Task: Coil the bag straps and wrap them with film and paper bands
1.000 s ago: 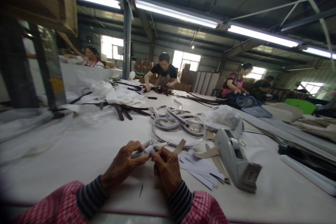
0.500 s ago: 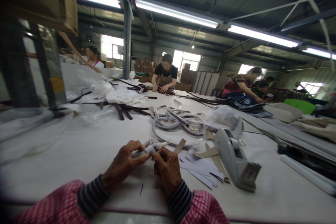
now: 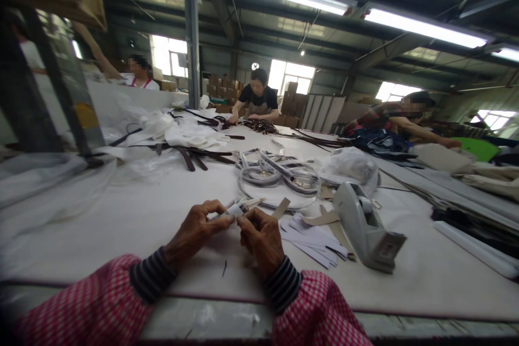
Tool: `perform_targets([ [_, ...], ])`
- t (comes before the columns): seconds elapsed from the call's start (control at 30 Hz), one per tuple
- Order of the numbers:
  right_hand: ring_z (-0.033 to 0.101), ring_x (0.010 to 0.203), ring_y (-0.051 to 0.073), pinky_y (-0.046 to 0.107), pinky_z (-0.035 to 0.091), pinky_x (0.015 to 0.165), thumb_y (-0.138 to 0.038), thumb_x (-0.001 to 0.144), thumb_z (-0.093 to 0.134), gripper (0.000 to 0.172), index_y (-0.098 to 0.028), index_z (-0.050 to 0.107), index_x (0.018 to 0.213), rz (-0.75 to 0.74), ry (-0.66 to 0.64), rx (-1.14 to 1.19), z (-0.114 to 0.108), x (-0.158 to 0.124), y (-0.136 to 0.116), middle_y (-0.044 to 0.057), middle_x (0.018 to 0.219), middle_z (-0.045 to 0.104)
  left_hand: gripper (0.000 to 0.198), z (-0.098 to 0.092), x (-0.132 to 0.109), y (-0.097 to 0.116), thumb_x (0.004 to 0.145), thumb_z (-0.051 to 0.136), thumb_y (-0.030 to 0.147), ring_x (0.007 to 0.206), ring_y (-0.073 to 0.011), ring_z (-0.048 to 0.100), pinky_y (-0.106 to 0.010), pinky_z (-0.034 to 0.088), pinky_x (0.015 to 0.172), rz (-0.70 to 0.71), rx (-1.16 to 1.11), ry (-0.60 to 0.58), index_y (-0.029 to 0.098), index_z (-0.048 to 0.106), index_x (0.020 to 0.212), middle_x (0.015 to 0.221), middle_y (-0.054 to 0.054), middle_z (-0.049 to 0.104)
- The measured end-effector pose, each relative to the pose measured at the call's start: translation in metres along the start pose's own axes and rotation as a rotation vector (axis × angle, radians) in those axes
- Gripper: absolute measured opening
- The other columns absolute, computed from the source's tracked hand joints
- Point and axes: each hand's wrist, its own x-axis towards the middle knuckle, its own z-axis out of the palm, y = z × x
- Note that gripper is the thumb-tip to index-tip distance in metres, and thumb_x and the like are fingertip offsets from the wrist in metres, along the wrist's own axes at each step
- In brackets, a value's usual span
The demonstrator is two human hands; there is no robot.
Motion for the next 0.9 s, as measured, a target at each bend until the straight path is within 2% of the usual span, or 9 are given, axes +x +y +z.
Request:
perform_targets([
  [0.33,0.037,0.037,0.006,0.019,0.026,0.038,-0.043,0.089,0.064,0.034,-0.018,0.055,0.068,-0.078,-0.030,-0.180,-0.008,0.001,0.002,-0.003,0.047,0.054,0.025,0.003,-0.001,0.001,0.076,0.065,0.043,0.089,-0.0242,0.055,-0.036,0.037,0.083,0.034,0.048,0.002,0.018,0.066,0.073,0.083,-0.002,0.060],
  [0.5,0.037,0.036,0.006,0.018,0.025,0.036,-0.046,0.088,0.065,0.035,-0.018,0.053,0.070,-0.037,-0.064,-0.070,-0.006,0.002,0.008,-0.004,0.045,0.053,0.026,0.001,-0.003,0.001,0.075,0.065,0.044,0.086,-0.0233,0.053,-0.034,0.037,0.077,0.014,0.012,-0.002,0.018,0.067,0.073,0.081,-0.002,0.059],
  [0.6,0.036,0.033,0.006,0.018,0.024,0.034,-0.049,0.086,0.066,0.036,-0.018,0.054,0.072,0.022,-0.072,-0.011,-0.003,0.003,0.010,-0.004,0.045,0.054,0.029,0.001,-0.003,0.002,0.075,0.066,0.046,0.076,-0.0195,0.050,-0.030,0.035,0.067,-0.030,-0.063,-0.003,0.017,0.066,0.072,0.078,-0.001,0.058],
  [0.7,0.035,0.033,0.005,0.018,0.023,0.034,-0.050,0.087,0.066,0.036,-0.018,0.054,0.075,0.017,-0.077,0.019,-0.001,0.005,0.009,-0.005,0.045,0.053,0.032,0.000,-0.003,0.003,0.076,0.067,0.049,0.063,-0.0144,0.043,-0.028,0.031,0.059,-0.104,-0.208,-0.048,0.017,0.063,0.070,0.065,0.003,0.052],
  [0.9,0.036,0.034,0.005,0.017,0.025,0.035,-0.050,0.089,0.065,0.036,-0.018,0.053,0.078,-0.018,-0.097,0.031,0.004,0.009,0.005,-0.006,0.045,0.053,0.036,0.000,-0.001,0.002,0.074,0.070,0.050,0.055,-0.0121,0.041,-0.026,0.032,0.054,-0.204,-0.435,-0.107,0.016,0.061,0.068,0.057,0.004,0.050],
])
